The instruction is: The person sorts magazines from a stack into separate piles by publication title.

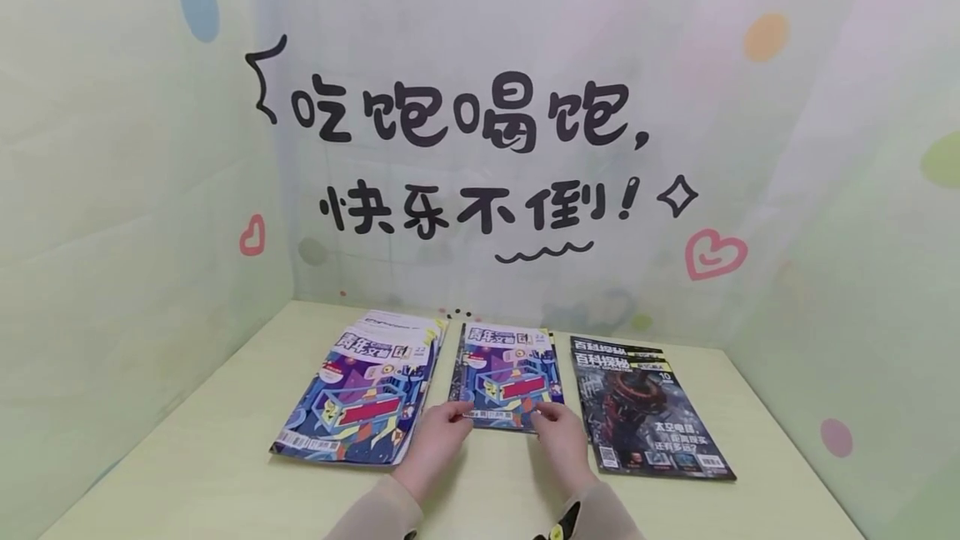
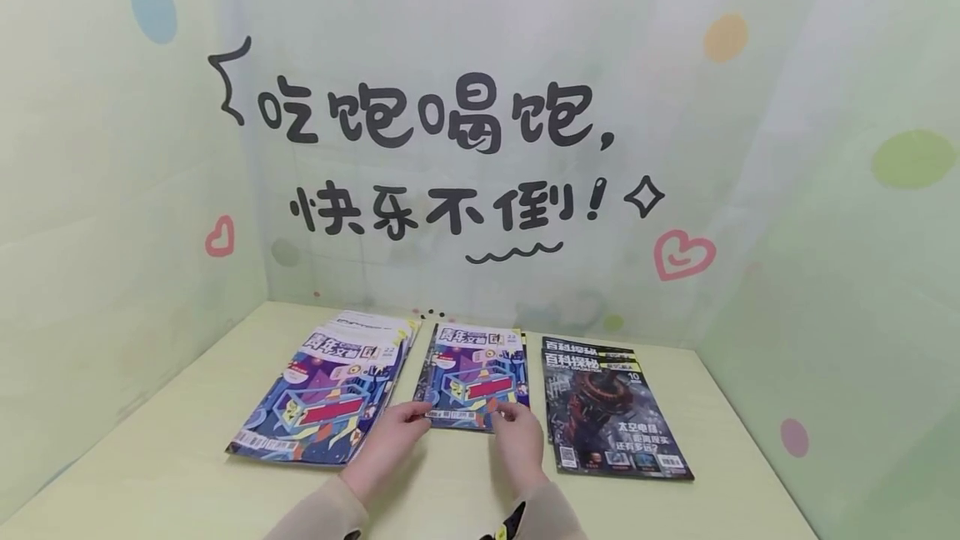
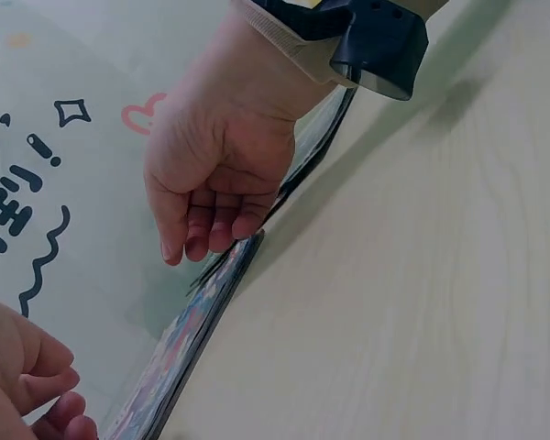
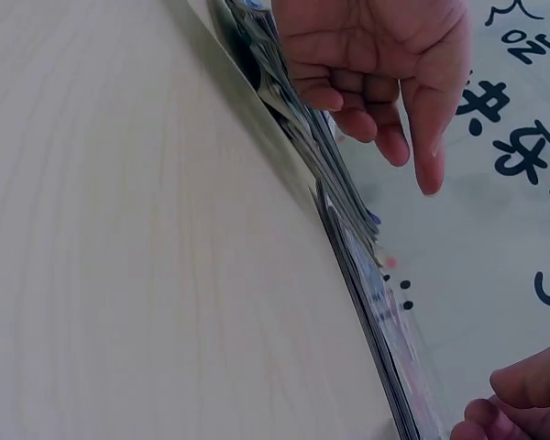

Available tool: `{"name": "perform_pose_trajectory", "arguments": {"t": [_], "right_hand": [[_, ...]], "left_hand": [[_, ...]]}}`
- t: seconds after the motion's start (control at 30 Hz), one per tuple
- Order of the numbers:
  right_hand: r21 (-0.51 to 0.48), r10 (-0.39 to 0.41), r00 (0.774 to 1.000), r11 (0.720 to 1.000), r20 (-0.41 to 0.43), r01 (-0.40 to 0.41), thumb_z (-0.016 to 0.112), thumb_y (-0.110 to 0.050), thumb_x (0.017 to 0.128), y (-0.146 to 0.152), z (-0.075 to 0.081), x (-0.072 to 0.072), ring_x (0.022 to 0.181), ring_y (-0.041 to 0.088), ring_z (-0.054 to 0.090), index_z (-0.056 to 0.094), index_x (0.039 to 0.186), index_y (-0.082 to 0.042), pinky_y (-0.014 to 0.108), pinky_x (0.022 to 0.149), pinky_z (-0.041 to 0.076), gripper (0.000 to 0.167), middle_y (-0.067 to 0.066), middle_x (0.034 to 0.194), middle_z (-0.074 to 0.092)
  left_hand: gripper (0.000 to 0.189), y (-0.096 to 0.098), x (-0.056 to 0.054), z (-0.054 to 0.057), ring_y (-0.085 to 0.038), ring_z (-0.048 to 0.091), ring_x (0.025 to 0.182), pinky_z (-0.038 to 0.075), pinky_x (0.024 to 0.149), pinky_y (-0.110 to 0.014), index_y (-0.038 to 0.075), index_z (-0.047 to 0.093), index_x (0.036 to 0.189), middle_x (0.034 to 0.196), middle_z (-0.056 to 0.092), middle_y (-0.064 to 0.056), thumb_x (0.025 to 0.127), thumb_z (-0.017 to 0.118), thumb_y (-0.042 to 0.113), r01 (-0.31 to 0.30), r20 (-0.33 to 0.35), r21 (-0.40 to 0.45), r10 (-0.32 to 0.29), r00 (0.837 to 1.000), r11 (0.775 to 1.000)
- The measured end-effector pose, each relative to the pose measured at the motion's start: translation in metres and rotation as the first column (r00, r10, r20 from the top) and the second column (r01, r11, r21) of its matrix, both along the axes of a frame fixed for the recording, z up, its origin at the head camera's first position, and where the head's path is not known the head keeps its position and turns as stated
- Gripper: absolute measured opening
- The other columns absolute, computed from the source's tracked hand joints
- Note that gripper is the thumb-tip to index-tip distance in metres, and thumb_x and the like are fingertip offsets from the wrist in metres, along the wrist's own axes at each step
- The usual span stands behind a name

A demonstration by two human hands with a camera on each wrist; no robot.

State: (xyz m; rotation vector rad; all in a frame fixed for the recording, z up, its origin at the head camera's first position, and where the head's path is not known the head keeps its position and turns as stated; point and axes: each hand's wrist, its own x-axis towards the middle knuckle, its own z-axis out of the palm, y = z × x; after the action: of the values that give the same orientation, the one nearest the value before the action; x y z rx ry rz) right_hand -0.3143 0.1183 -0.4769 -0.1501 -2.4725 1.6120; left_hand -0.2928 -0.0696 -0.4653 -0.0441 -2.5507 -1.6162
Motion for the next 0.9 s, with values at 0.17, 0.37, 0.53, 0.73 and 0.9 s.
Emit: {"name": "perform_pose_trajectory", "arguments": {"t": [0.17,0.37,0.53,0.73,0.9], "right_hand": [[0.074,-0.073,0.997,0.994,-0.034,0.075,0.061,-0.008,0.087,0.011,-0.003,0.0,0.093,0.03,0.061,0.065,0.112,0.009,0.045,0.08,0.051,0.03,0.019,0.103,0.066],[0.212,-0.142,0.987,0.965,-0.075,0.155,0.064,-0.006,0.084,0.017,-0.011,0.0,0.1,0.038,0.058,0.066,0.112,0.009,0.052,0.089,0.046,0.031,0.023,0.104,0.064],[0.223,-0.157,0.987,0.962,-0.033,0.16,0.063,-0.008,0.085,0.019,-0.018,-0.003,0.112,0.047,0.048,0.059,0.118,0.015,0.056,0.097,0.04,0.04,0.033,0.117,0.05],[0.192,-0.155,0.988,0.97,0.019,0.148,0.062,-0.009,0.087,0.02,-0.017,-0.007,0.118,0.049,0.041,0.051,0.123,0.02,0.057,0.103,0.035,0.048,0.037,0.125,0.04],[0.213,-0.14,0.989,0.968,0.035,0.13,0.062,-0.01,0.087,0.023,-0.014,-0.008,0.119,0.05,0.041,0.053,0.119,0.021,0.056,0.103,0.035,0.045,0.037,0.125,0.041]], "left_hand": [[0.034,0.014,-0.004,-0.011,-0.037,0.051,0.109,0.041,0.095,-0.054,0.004,0.067,0.118,0.116,0.058,-0.017,0.085,0.062,0.014,-0.138,0.016,-0.118,0.14,0.99,0.983],[0.044,0.026,-0.01,-0.025,-0.043,0.042,0.116,0.036,0.095,-0.059,0.004,0.061,0.127,0.132,0.047,-0.022,0.085,0.065,0.018,-0.249,0.008,-0.262,0.26,0.966,0.932],[0.05,0.032,-0.015,-0.03,-0.043,0.037,0.119,0.031,0.101,-0.057,-0.005,0.055,0.13,0.136,0.042,-0.023,0.085,0.063,0.016,-0.284,0.016,-0.27,0.3,0.954,0.92],[0.05,0.033,-0.019,-0.032,-0.043,0.034,0.122,0.027,0.103,-0.058,-0.007,0.054,0.13,0.138,0.04,-0.022,0.085,0.061,0.014,-0.319,0.044,-0.224,0.336,0.941,0.921],[0.049,0.033,-0.021,-0.03,-0.043,0.033,0.123,0.027,0.103,-0.059,-0.007,0.054,0.13,0.138,0.04,-0.022,0.085,0.058,0.012,-0.318,0.065,-0.203,0.337,0.939,0.926]]}}
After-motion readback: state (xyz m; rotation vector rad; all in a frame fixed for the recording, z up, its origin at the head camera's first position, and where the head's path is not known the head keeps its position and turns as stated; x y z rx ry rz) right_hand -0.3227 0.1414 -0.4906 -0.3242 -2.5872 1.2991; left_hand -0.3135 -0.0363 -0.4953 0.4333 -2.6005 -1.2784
